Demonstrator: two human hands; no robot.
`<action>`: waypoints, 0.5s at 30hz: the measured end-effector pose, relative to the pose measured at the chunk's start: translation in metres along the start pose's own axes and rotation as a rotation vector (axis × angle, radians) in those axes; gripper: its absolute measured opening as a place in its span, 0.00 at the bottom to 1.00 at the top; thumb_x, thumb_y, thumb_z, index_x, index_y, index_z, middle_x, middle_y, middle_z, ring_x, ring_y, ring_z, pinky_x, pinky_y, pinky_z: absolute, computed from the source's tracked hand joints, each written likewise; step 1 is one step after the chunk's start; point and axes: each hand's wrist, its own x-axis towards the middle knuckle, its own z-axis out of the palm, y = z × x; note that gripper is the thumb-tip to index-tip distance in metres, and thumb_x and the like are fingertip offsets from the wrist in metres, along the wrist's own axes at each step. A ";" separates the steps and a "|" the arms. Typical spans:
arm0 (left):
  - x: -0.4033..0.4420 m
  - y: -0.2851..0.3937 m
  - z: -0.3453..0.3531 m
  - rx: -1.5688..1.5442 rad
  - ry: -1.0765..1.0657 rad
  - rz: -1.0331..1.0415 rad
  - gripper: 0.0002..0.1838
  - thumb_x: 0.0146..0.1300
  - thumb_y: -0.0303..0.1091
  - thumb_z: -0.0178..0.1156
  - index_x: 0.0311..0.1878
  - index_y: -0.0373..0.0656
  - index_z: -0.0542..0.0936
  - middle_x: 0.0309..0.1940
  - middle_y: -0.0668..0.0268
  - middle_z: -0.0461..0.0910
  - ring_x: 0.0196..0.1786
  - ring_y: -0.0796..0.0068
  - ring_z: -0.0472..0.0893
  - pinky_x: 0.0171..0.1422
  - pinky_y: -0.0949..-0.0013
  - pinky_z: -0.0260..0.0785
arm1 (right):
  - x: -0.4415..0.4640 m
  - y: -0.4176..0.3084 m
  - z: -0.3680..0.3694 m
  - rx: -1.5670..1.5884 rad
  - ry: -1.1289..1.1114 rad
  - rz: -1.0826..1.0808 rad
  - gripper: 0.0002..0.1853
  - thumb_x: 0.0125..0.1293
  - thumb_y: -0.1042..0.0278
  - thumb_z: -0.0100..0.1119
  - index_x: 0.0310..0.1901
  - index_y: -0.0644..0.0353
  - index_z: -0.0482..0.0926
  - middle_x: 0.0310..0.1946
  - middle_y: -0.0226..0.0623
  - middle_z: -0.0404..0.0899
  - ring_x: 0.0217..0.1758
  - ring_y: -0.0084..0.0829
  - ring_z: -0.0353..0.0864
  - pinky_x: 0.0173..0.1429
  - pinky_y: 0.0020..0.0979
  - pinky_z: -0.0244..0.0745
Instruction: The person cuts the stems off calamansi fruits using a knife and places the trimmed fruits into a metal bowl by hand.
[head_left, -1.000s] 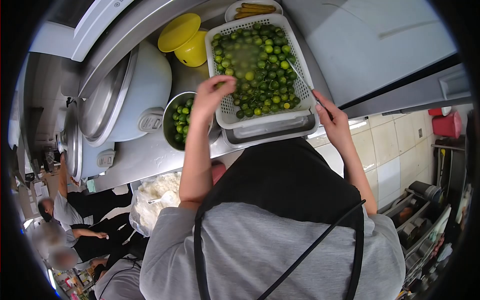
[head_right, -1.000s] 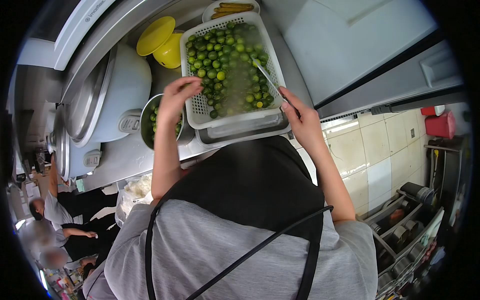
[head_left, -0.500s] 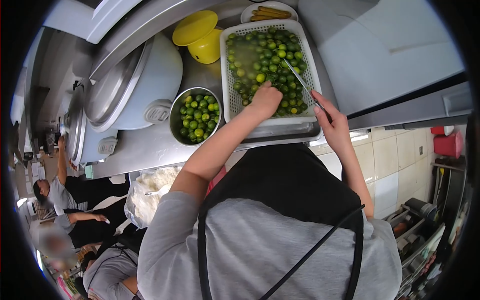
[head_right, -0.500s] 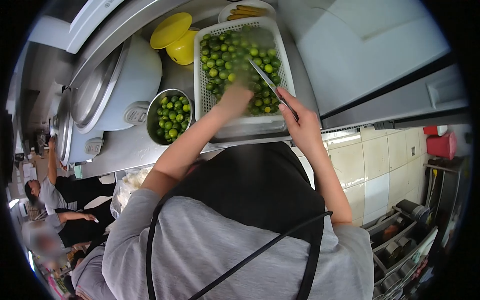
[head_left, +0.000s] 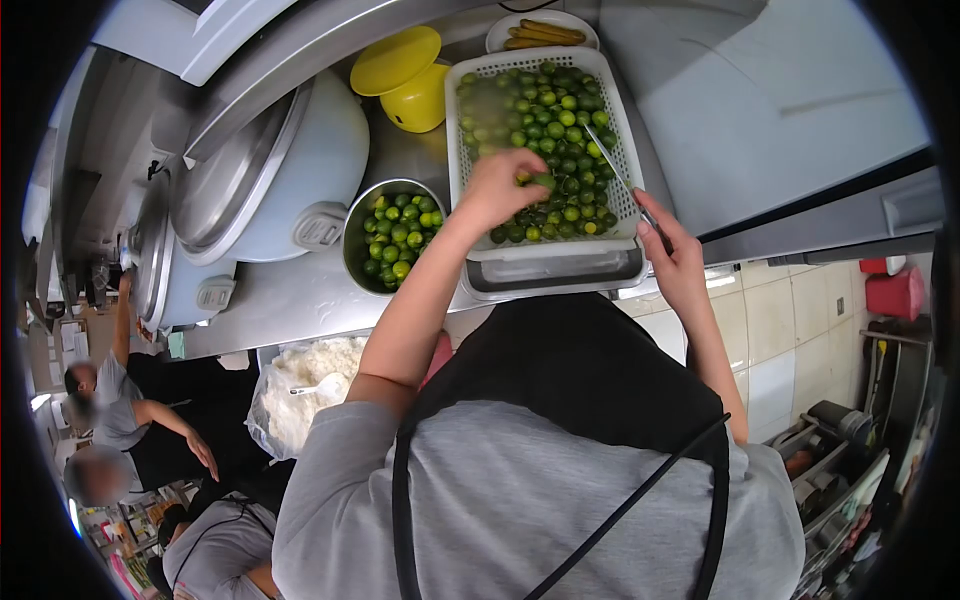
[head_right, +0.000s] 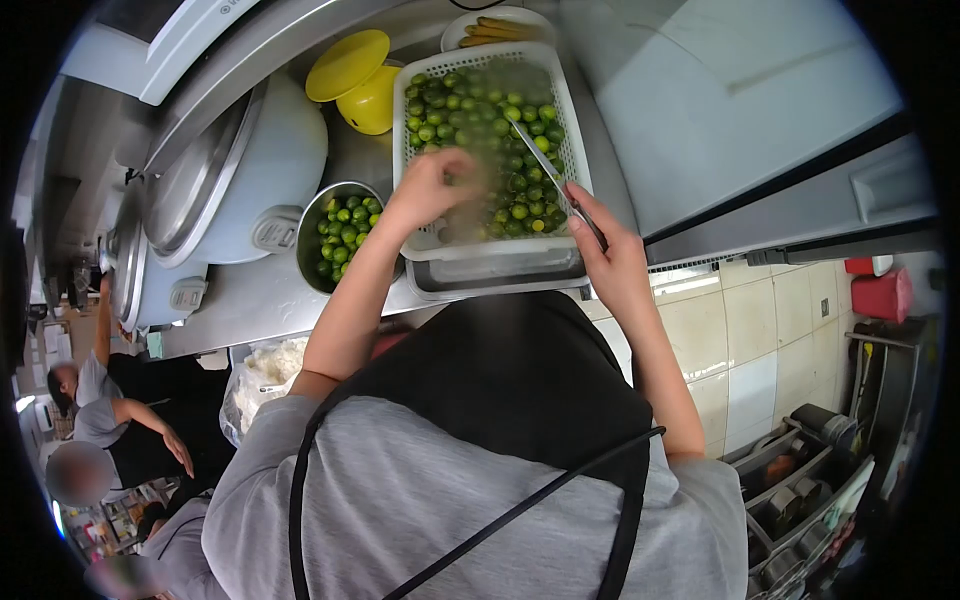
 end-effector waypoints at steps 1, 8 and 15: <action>-0.001 -0.006 -0.001 0.303 0.217 0.081 0.13 0.44 0.29 0.66 0.37 0.41 0.80 0.32 0.60 0.79 0.36 0.69 0.78 0.43 0.68 0.70 | -0.002 0.000 -0.001 -0.005 0.004 0.005 0.18 0.66 0.67 0.51 0.57 0.55 0.71 0.48 0.39 0.78 0.46 0.25 0.78 0.51 0.24 0.68; -0.025 -0.006 -0.009 -1.262 0.138 -0.391 0.16 0.60 0.22 0.56 0.52 0.34 0.72 0.38 0.61 0.77 0.46 0.65 0.79 0.48 0.73 0.75 | -0.005 -0.010 0.019 0.111 -0.076 -0.001 0.18 0.68 0.67 0.48 0.59 0.58 0.69 0.51 0.40 0.76 0.49 0.25 0.75 0.54 0.22 0.65; -0.035 0.000 -0.012 -1.448 0.173 -0.396 0.16 0.61 0.22 0.53 0.53 0.32 0.71 0.43 0.57 0.77 0.50 0.63 0.77 0.57 0.69 0.73 | -0.011 -0.011 0.041 0.186 -0.225 0.028 0.19 0.69 0.66 0.44 0.60 0.60 0.68 0.57 0.44 0.71 0.60 0.32 0.70 0.61 0.27 0.62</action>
